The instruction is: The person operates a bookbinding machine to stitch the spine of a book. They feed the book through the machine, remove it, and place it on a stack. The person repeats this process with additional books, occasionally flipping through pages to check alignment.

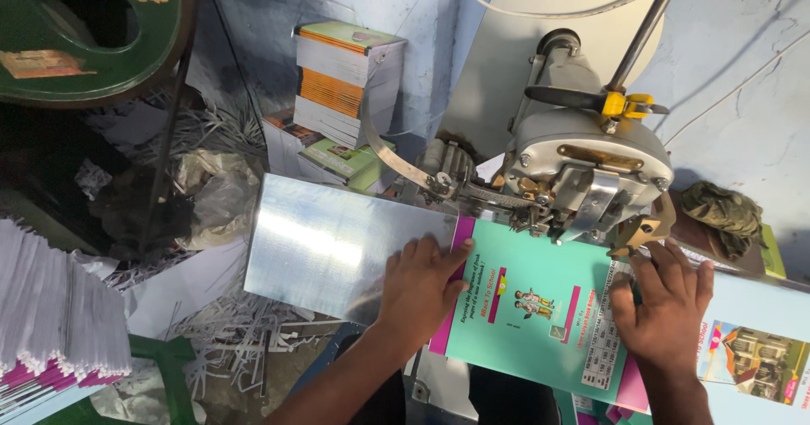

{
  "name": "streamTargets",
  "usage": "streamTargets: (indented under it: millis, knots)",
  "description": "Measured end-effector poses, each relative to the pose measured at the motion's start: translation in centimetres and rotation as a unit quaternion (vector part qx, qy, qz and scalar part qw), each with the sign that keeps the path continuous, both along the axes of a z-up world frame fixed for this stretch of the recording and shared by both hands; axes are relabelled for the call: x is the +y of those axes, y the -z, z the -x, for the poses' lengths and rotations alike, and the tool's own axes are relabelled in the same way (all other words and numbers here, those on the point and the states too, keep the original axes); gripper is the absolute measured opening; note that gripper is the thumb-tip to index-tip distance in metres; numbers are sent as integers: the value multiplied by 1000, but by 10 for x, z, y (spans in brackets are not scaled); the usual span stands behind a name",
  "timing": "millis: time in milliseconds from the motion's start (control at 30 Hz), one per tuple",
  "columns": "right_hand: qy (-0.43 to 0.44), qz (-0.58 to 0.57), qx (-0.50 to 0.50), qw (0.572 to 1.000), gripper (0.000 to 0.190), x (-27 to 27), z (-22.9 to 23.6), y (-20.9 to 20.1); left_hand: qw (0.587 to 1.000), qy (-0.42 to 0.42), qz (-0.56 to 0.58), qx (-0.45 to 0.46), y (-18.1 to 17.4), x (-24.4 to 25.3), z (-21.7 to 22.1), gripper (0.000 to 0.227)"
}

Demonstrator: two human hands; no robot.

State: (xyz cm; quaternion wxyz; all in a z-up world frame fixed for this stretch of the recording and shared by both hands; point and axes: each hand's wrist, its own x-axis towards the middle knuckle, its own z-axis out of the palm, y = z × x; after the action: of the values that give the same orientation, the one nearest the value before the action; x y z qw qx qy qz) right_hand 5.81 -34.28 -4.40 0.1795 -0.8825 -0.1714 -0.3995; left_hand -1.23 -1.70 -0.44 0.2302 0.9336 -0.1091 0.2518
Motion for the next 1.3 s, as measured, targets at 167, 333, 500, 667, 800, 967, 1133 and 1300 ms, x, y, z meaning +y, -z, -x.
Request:
streamTargets:
  millis: [167,333,500,667,800,967,1133,1300]
  knots:
    - [17,6,-1,1000,45,3,-3,3,999,19,23,-35,11,-13,-2,58]
    - [26,56,22,998,44,19,-6,-6,999,32,18,-40,13,-27,-3,58]
    - [-1,95,33,995,53,45,1,-17,999,33,-10,7,7,-41,-4,60]
    - [24,113,54,992,56,35,4,-31,999,43,-15,21,1,-41,-3,66]
    - [10,110,43,993,56,24,5,-34,998,45,-43,20,-1,-43,-1,70]
    - [6,99,46,994,53,17,4,-32,997,39,-68,19,1,-46,-1,71]
    - [1,97,47,994,54,17,5,-34,996,38,-81,15,1,-46,0,71]
    - [-15,94,49,994,52,15,5,-37,996,34,-75,23,0,-48,0,72]
